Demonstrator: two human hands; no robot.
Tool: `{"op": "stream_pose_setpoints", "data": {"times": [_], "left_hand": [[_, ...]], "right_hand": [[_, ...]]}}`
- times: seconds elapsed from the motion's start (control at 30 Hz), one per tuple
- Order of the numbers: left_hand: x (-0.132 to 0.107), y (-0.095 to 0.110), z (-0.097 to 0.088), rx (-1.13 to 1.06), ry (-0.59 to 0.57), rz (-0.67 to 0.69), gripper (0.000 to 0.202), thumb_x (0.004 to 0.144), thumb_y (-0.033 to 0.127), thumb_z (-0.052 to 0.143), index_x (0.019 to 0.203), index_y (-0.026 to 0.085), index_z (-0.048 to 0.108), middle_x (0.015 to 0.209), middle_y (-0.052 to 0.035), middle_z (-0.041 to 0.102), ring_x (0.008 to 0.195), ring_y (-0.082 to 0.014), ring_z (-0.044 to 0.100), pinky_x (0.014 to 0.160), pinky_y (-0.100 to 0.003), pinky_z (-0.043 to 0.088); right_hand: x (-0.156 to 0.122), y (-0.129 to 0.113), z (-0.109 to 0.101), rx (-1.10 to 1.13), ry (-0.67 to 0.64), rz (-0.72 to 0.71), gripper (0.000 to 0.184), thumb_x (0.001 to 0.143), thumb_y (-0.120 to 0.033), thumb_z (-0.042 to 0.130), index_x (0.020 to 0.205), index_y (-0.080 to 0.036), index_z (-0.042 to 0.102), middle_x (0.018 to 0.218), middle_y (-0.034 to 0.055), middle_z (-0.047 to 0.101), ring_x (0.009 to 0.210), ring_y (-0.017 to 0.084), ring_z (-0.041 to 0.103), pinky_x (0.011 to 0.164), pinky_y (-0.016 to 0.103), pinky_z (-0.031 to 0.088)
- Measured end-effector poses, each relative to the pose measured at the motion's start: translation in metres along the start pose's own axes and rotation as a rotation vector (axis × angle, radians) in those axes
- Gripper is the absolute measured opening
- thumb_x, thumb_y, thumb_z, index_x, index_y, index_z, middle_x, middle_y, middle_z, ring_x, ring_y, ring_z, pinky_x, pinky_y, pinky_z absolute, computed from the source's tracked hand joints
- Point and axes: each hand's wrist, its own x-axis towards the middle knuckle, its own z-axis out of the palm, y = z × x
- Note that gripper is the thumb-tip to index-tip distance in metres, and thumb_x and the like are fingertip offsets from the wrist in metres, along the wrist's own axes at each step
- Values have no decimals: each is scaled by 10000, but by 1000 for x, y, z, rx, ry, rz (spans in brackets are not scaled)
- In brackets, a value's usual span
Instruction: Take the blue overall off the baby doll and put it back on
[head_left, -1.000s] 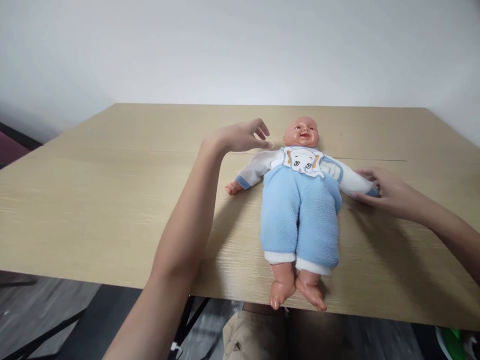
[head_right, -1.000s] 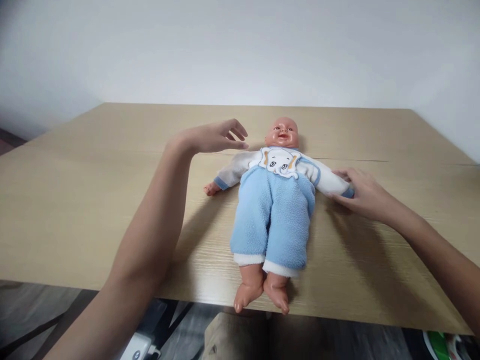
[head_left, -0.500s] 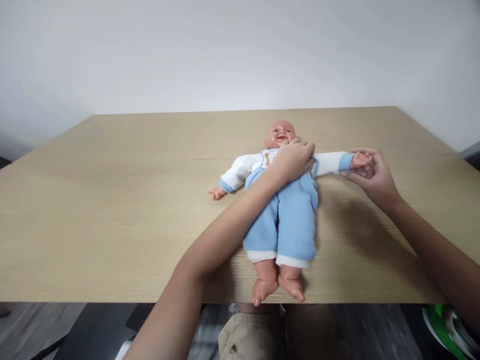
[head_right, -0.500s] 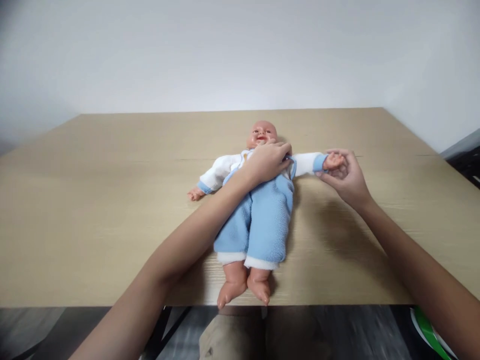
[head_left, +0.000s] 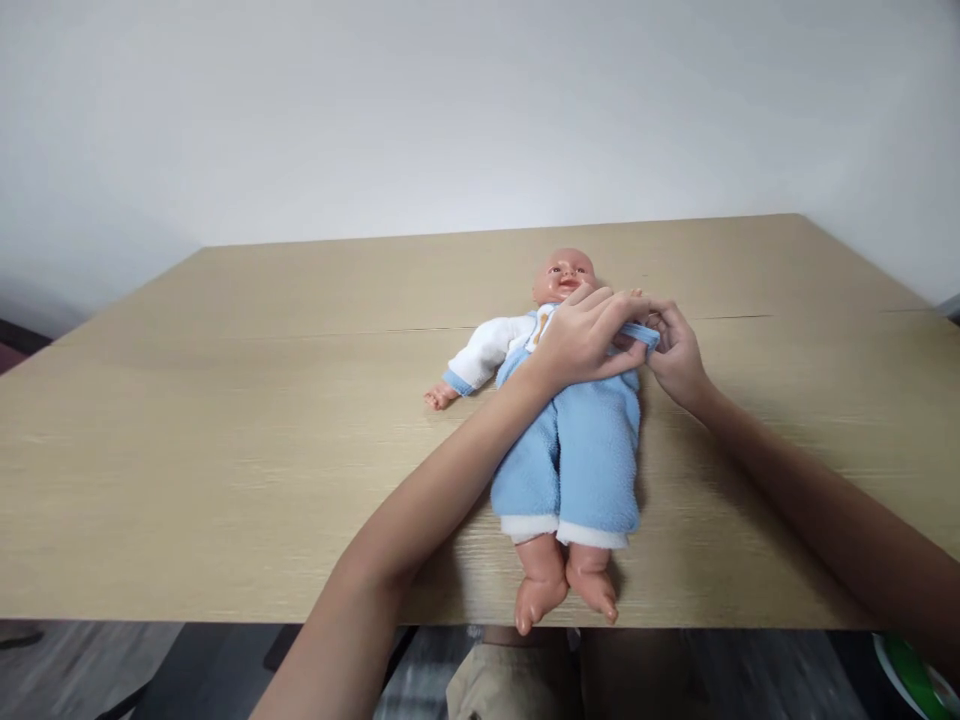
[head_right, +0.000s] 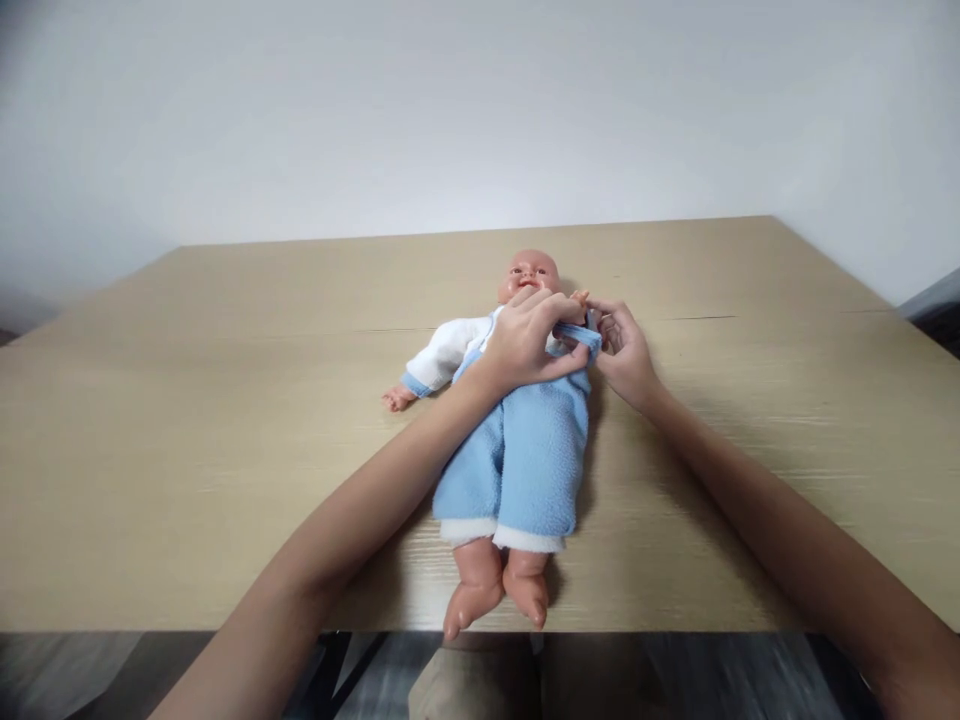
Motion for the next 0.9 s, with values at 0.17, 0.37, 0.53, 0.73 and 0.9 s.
{"op": "stream_pose_setpoints", "data": {"times": [0.17, 0.37, 0.53, 0.73, 0.9], "left_hand": [[-3, 1, 1, 10, 72, -56, 280, 995, 473, 630, 1156, 251, 687, 1109, -134, 771, 1111, -327, 707, 1106, -515, 470], [9, 0, -5, -278, 95, -310, 109, 930, 255, 624, 1037, 240, 611, 927, -44, 722, 897, -230, 678, 902, -369, 533], [14, -9, -3, -264, 42, -516, 147, 930, 252, 644, 843, 233, 528, 857, -17, 674, 845, -208, 625, 789, -354, 443], [11, -7, -3, -239, -56, -494, 277, 991, 379, 669, 799, 231, 534, 797, 9, 639, 788, -194, 579, 736, -348, 384], [10, -9, -1, -250, -65, -525, 344, 1038, 464, 652, 810, 230, 545, 812, 2, 644, 811, -201, 586, 737, -347, 364]], "right_hand": [[-15, -3, -17, -113, -114, -135, 473, 1015, -726, 561, 1181, -314, 724, 1285, 103, 718, 1287, 347, 655, 1180, 543, 528], [-19, -3, -11, -229, -94, -198, 371, 1004, -670, 616, 1055, -318, 721, 1158, 97, 678, 1147, 340, 655, 1076, 539, 563], [-23, -2, 6, -29, 57, -45, 337, 1020, -639, 602, 981, -306, 637, 1037, 55, 682, 1075, 286, 681, 1057, 468, 566], [-16, 15, 15, 216, 170, 210, 440, 900, -717, 606, 896, -306, 448, 870, 2, 557, 905, 246, 652, 921, 398, 590], [-10, 31, 10, 43, 199, 253, 437, 909, -706, 579, 862, -292, 447, 846, -18, 546, 834, 209, 602, 828, 341, 559]]}}
